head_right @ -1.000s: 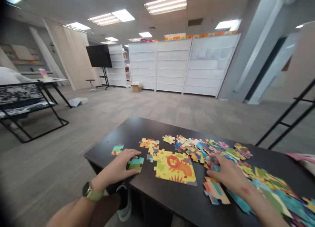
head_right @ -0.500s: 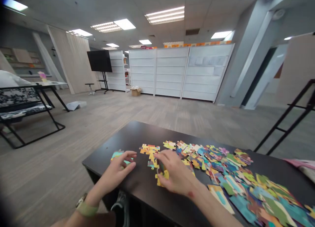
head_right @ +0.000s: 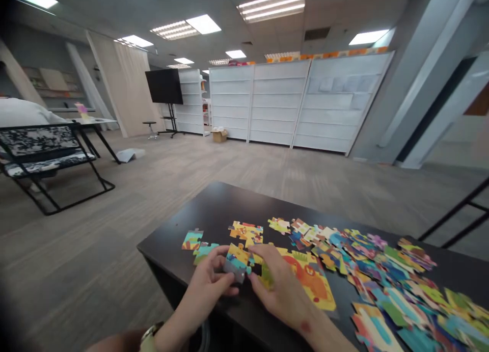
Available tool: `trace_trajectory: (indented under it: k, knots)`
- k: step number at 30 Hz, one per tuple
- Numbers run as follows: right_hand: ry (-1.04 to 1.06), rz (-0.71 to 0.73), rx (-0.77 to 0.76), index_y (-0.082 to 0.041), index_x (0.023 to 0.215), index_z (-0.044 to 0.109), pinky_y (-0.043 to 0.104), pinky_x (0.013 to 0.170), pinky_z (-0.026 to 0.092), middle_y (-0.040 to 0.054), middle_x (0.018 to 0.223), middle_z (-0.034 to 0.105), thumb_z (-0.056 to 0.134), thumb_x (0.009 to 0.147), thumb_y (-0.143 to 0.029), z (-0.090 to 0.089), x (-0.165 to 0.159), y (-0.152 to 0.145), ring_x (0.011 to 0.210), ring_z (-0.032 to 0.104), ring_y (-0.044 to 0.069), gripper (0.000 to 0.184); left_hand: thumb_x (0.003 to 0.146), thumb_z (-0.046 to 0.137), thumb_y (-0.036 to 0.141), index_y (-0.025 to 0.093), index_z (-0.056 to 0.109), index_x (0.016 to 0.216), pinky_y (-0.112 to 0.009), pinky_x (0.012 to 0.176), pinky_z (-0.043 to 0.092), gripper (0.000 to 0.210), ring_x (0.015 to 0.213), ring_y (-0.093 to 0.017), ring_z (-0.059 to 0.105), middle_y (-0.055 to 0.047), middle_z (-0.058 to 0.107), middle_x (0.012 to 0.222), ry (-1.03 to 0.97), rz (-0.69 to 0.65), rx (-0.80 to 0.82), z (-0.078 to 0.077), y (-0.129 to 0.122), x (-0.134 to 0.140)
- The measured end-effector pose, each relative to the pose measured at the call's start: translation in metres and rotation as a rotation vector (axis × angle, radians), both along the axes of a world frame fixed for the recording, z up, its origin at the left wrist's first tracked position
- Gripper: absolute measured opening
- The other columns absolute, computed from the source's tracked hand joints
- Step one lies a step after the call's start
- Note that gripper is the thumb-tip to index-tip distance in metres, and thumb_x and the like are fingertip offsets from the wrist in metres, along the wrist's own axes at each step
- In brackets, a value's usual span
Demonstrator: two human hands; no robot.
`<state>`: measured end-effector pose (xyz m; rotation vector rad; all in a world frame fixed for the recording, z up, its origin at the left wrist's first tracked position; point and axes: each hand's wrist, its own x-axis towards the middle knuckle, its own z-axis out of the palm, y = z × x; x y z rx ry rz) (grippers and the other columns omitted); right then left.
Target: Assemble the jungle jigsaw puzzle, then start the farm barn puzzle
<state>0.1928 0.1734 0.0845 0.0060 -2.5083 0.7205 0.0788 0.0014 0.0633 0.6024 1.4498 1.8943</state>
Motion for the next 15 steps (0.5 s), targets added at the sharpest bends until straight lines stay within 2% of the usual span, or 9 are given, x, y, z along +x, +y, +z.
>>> trace_trajectory:
  k: [4, 6, 9, 12, 15]
  knots:
    - [-0.036, 0.019, -0.143, -0.024, 0.137, 0.049, 0.036, 0.088, 0.055, 0.0103, 0.119, 0.066, 0.052, 0.092, -0.025, 0.008, 0.004, -0.007, 0.100, 0.065, 0.022, 0.046, 0.077, 0.079, 0.037, 0.023, 0.049, 0.123, -0.030, 0.068, 0.060, 0.057, 0.077, -0.016, 0.069, -0.005, 0.060, 0.101, 0.012, -0.012, -0.019, 0.002, 0.001, 0.009]
    - [-0.055, 0.034, -0.254, -0.023, 0.135, 0.052, 0.033, 0.081, 0.054, 0.0070, 0.104, 0.067, 0.050, 0.094, -0.028, 0.008, 0.003, -0.008, 0.089, 0.064, 0.020, 0.042, 0.079, 0.077, 0.036, 0.023, 0.049, 0.123, -0.030, 0.069, 0.061, 0.054, 0.077, -0.016, 0.069, -0.004, 0.060, 0.101, 0.034, -0.022, -0.040, 0.004, 0.001, 0.013]
    - [-0.108, 0.024, -0.445, -0.022, 0.127, 0.059, 0.028, 0.069, 0.049, 0.0007, 0.081, 0.061, 0.051, 0.096, -0.035, 0.006, -0.001, -0.008, 0.072, 0.058, 0.016, 0.035, 0.087, 0.066, 0.031, 0.023, 0.050, 0.127, -0.032, 0.073, 0.061, 0.043, 0.078, -0.016, 0.070, -0.005, 0.063, 0.104, 0.139, -0.051, -0.070, 0.010, -0.002, 0.017]
    - [-0.116, -0.014, -0.596, -0.020, 0.120, 0.063, 0.027, 0.063, 0.045, -0.0022, 0.073, 0.054, 0.055, 0.095, -0.043, 0.003, -0.007, -0.007, 0.065, 0.053, 0.014, 0.035, 0.091, 0.057, 0.023, 0.024, 0.054, 0.130, -0.039, 0.084, 0.058, 0.039, 0.093, -0.022, 0.068, -0.008, 0.066, 0.111, 0.552, 0.046, -0.189, 0.021, -0.014, 0.014]
    - [-0.057, -0.076, -0.681, -0.019, 0.119, 0.063, 0.027, 0.059, 0.042, -0.0030, 0.071, 0.051, 0.059, 0.092, -0.049, 0.002, -0.010, -0.001, 0.063, 0.050, 0.014, 0.041, 0.088, 0.059, 0.022, 0.022, 0.064, 0.122, -0.052, 0.099, 0.047, 0.035, 0.117, -0.034, 0.058, -0.011, 0.065, 0.119, 1.003, 0.208, -0.483, 0.027, -0.029, 0.008]
